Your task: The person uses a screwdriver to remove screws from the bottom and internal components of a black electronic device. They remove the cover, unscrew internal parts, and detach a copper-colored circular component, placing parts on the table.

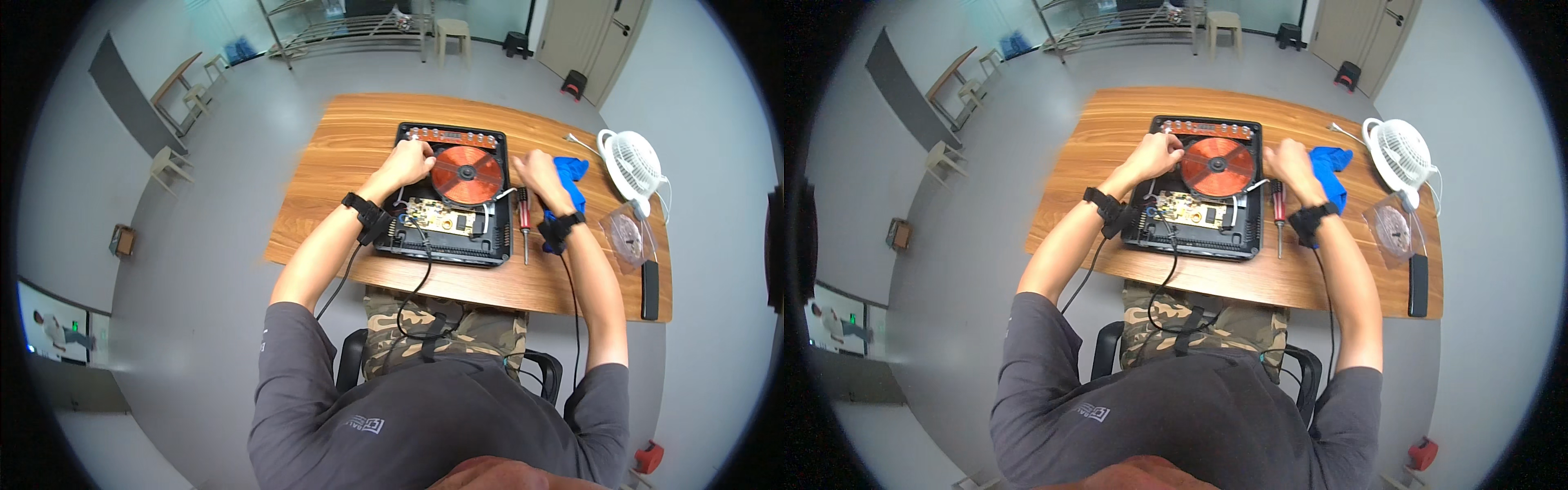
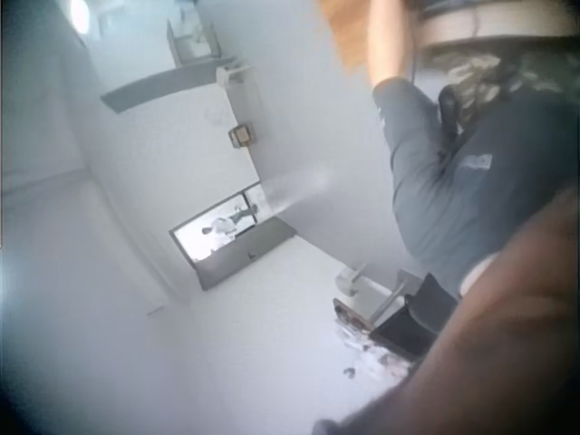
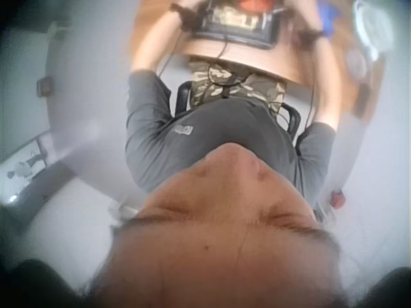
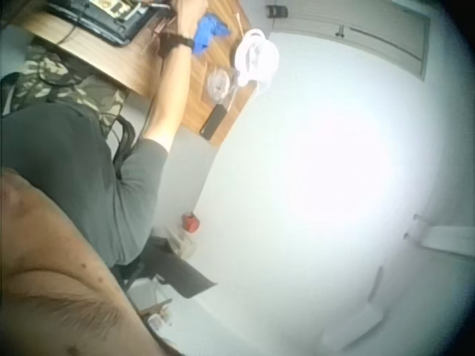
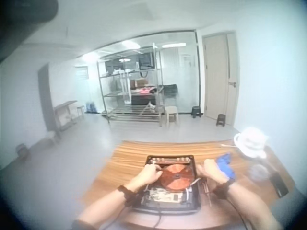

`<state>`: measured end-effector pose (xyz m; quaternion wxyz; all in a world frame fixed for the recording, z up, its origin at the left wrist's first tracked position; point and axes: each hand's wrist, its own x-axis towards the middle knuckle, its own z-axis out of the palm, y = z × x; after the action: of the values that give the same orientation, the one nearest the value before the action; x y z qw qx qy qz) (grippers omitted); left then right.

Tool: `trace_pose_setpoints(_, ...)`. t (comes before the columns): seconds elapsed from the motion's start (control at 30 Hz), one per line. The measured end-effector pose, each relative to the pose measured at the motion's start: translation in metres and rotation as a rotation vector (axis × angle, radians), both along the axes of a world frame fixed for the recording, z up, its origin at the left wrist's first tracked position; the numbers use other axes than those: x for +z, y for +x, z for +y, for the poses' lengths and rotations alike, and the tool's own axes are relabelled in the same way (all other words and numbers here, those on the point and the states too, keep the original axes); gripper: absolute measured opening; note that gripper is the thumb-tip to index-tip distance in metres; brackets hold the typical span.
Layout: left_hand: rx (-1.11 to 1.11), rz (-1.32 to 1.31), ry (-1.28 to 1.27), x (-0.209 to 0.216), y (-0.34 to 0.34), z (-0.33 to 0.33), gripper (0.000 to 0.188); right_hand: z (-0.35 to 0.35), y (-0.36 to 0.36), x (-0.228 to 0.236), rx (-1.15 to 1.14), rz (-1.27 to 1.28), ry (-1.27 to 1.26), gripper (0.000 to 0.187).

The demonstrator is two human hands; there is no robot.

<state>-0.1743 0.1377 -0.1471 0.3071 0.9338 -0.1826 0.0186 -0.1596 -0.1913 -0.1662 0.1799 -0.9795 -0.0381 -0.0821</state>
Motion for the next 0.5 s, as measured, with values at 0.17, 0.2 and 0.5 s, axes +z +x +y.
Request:
trace_pose_setpoints(0.17, 0.025, -0.1, 0.015, 0.007, -0.016, 0.04, 0.028, -0.07, -0.03, -0.021, -0.02, 0.065, -0.068, 0.054)
trace_pose_setpoints(0.2, 0.04, -0.052, 0.021, 0.006, -0.017, 0.054, 0.03, -0.067, -0.035, -0.024, -0.016, 0.113, -0.092, 0.056)
trace_pose_setpoints(0.5, 0.058, 0.164, 0.149, -0.009, -0.038, 0.072, 0.037, -0.04, -0.042, -0.025, 0.023, 0.276, -0.074, 0.065)
